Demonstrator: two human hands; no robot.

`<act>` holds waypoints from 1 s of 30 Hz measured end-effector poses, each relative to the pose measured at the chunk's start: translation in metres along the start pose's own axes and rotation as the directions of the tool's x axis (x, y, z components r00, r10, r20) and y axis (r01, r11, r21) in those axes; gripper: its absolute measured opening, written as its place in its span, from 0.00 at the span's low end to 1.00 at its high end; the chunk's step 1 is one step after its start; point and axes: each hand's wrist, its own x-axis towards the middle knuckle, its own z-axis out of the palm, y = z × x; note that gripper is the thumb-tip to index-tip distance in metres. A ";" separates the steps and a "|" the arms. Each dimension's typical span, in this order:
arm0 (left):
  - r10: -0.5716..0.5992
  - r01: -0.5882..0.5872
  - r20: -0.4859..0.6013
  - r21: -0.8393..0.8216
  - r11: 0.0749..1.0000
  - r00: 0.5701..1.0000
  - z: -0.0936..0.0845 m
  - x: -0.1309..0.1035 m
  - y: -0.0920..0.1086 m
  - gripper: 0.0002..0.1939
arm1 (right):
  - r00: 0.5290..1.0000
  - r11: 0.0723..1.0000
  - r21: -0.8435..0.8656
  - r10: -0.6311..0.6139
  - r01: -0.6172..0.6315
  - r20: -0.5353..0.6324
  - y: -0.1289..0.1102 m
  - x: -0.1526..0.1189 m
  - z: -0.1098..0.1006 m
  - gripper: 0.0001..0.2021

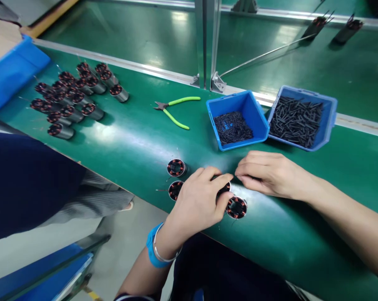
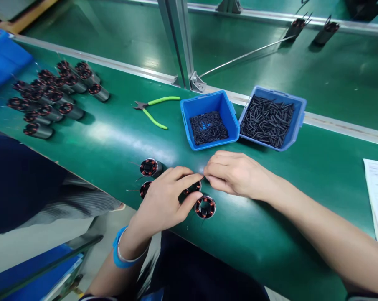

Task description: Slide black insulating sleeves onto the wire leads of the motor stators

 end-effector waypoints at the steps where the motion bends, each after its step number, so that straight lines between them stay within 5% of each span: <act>1: -0.008 0.008 0.006 -0.001 1.000 1.000 0.000 -0.001 0.000 0.17 | 1.000 1.000 0.018 -0.014 0.014 0.010 0.002 0.003 0.001 0.06; 11: -0.082 0.079 -0.034 -0.086 0.993 0.996 0.006 -0.009 -0.003 0.30 | 0.999 0.994 0.110 -0.007 0.013 -0.048 0.005 0.009 0.031 0.09; 26: -0.107 0.107 0.003 -0.089 0.990 0.994 0.008 -0.007 0.007 0.24 | 0.993 0.992 -0.032 0.120 -0.120 0.006 -0.038 -0.012 0.024 0.12; 30: 0.043 -0.047 -0.130 -0.029 0.998 0.991 0.001 -0.016 0.012 0.19 | 0.994 0.990 -0.104 0.092 -0.097 -0.053 -0.028 0.005 0.001 0.11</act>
